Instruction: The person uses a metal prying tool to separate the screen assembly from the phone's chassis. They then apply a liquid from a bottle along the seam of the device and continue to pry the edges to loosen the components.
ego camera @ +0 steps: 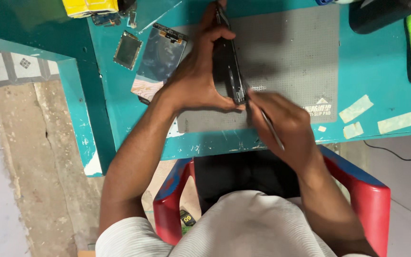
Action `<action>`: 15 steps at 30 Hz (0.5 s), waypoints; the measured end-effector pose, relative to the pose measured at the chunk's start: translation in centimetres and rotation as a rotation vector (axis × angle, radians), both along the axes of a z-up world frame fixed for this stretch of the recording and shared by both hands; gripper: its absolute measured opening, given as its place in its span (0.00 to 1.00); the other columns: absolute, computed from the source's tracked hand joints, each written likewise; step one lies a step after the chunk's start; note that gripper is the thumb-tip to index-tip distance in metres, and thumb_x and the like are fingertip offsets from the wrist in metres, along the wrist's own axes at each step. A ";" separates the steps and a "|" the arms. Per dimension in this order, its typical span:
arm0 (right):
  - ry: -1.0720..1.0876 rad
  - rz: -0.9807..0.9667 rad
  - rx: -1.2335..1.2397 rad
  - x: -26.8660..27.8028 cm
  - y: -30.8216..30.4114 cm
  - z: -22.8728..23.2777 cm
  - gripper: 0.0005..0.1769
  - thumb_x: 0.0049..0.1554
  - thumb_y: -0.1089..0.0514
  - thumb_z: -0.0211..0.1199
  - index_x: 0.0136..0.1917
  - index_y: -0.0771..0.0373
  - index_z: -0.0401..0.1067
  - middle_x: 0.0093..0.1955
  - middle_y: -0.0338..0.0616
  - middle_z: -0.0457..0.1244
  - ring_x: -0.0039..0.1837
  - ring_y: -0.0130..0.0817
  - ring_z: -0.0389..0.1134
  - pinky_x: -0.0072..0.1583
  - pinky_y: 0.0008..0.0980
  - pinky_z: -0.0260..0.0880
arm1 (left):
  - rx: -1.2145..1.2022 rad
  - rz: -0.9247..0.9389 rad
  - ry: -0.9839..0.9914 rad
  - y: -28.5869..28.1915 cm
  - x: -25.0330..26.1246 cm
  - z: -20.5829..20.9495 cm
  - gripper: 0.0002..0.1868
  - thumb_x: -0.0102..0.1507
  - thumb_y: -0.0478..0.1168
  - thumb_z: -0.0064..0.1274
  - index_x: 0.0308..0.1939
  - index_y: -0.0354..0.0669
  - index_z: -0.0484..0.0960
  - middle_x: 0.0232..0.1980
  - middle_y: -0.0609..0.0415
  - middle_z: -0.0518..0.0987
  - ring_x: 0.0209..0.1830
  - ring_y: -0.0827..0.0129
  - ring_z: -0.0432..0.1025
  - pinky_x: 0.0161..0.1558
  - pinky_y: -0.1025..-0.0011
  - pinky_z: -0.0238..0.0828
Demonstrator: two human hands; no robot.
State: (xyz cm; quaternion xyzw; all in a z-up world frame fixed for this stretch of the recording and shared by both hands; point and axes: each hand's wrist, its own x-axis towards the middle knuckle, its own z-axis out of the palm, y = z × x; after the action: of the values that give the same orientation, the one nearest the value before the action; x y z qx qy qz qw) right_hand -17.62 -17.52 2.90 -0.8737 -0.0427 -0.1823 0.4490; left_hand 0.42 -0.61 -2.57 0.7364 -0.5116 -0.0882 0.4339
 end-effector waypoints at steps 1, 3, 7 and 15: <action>0.031 -0.017 0.006 -0.7 0.3 -0.1 0.11 0.62 0.70 0.62 0.59 0.75 0.73 0.55 0.59 0.69 0.53 0.46 0.76 0.54 0.34 0.76 | -0.001 0.000 0.007 0.0 0.0 -0.1 0.71 0.41 0.53 0.90 0.74 0.52 0.50 0.84 0.39 0.37 0.87 0.40 0.38 0.86 0.51 0.53; 0.093 -0.051 0.019 -1.7 0.8 -0.1 0.11 0.61 0.70 0.63 0.58 0.75 0.74 0.55 0.59 0.70 0.53 0.46 0.76 0.53 0.34 0.77 | 0.038 -0.002 0.083 0.1 -0.1 -0.1 0.69 0.43 0.53 0.88 0.75 0.52 0.50 0.85 0.39 0.36 0.88 0.44 0.42 0.85 0.55 0.58; -0.006 0.004 -0.041 0.3 -0.1 -0.3 0.10 0.63 0.70 0.61 0.58 0.75 0.73 0.54 0.62 0.69 0.54 0.50 0.75 0.55 0.38 0.76 | 0.031 -0.022 0.038 0.0 0.1 0.3 0.71 0.42 0.53 0.88 0.75 0.52 0.50 0.85 0.41 0.36 0.88 0.44 0.39 0.86 0.55 0.55; 0.011 0.013 -0.037 6.0 -1.3 -0.4 0.11 0.62 0.71 0.60 0.59 0.75 0.74 0.49 0.62 0.69 0.49 0.51 0.74 0.50 0.41 0.74 | 0.015 -0.059 0.031 -0.3 0.4 1.9 0.70 0.40 0.50 0.87 0.75 0.50 0.52 0.85 0.40 0.36 0.88 0.42 0.38 0.85 0.53 0.55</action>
State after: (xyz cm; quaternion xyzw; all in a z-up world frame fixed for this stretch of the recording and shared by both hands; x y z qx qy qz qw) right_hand -11.61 -18.81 2.53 -0.8827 -0.0493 -0.1736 0.4339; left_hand 0.84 -0.87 -0.68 0.7227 -0.5257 -0.1162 0.4333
